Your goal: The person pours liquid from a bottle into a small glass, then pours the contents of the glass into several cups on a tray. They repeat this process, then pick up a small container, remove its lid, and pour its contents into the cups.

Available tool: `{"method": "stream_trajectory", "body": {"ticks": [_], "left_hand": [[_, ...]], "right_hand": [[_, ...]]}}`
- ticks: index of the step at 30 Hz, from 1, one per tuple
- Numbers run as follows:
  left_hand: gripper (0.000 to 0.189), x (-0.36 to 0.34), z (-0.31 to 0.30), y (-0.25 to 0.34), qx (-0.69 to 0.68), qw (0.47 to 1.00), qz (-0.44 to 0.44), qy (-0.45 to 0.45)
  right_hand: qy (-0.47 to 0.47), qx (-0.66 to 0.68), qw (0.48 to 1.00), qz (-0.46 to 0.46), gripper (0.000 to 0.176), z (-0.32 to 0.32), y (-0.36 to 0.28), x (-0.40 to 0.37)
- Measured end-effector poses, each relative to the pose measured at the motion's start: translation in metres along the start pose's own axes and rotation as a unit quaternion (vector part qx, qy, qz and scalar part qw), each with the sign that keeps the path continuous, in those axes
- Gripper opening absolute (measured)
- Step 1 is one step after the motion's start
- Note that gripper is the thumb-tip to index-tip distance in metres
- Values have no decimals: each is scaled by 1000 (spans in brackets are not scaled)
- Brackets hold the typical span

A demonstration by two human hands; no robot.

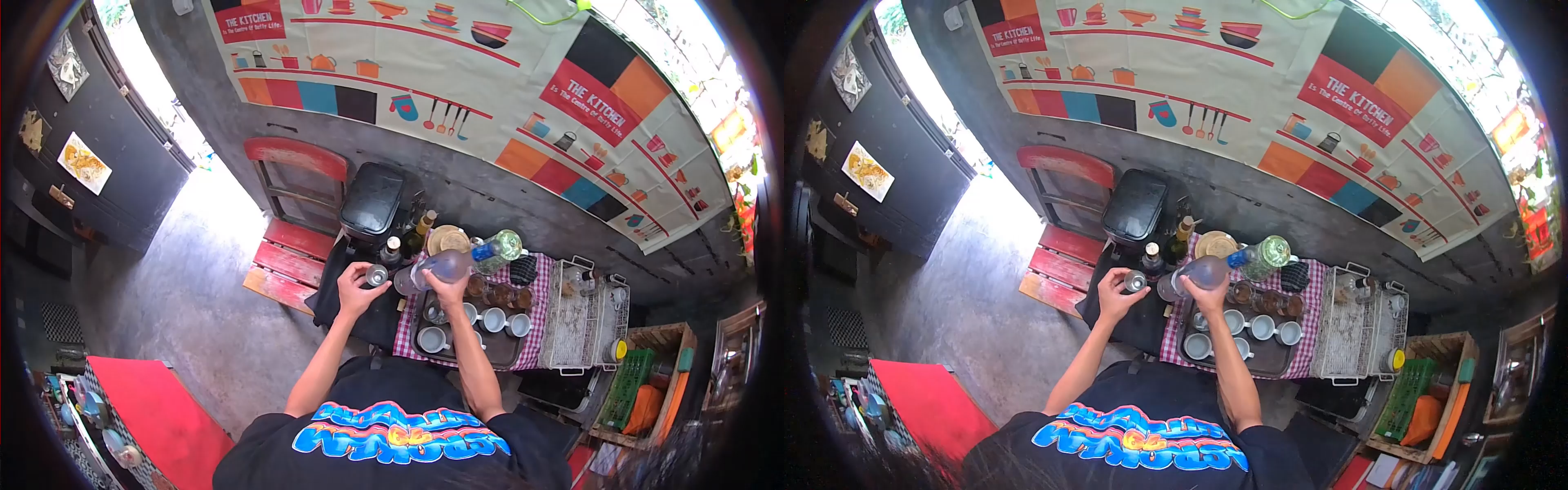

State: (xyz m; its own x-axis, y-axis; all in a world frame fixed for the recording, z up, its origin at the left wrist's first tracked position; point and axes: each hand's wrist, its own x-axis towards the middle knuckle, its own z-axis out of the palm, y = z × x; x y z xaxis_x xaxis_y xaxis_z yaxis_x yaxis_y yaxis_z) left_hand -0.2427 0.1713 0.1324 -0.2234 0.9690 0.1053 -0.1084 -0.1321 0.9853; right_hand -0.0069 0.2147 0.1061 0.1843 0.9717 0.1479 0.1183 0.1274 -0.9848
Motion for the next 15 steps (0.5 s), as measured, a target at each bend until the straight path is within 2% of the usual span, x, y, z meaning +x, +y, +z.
{"method": "stream_trajectory", "body": {"ticks": [2,5,6,9,10,13,15], "left_hand": [[48,4,9,6,8,1000,13,-19],[48,10,27,14,12,998,24,-57],[49,11,34,19,15,997,25,-73],[49,13,56,28,12,994,37,-105],[48,14,64,29,11,993,43,-110],[49,13,86,34,21,990,63,-128],[49,12,98,38,27,987,73,-142]], "right_hand": [[-27,53,998,-10,60,-17,-34,6],[34,156,985,-69,55,-32,-69,9],[22,133,989,-63,60,-44,-80,9],[2,-58,992,-115,62,-88,-84,17],[16,-68,992,-103,65,-93,-105,14],[-62,-177,975,-120,66,-120,-137,18],[-103,-215,957,-164,68,-135,-144,19]]}}
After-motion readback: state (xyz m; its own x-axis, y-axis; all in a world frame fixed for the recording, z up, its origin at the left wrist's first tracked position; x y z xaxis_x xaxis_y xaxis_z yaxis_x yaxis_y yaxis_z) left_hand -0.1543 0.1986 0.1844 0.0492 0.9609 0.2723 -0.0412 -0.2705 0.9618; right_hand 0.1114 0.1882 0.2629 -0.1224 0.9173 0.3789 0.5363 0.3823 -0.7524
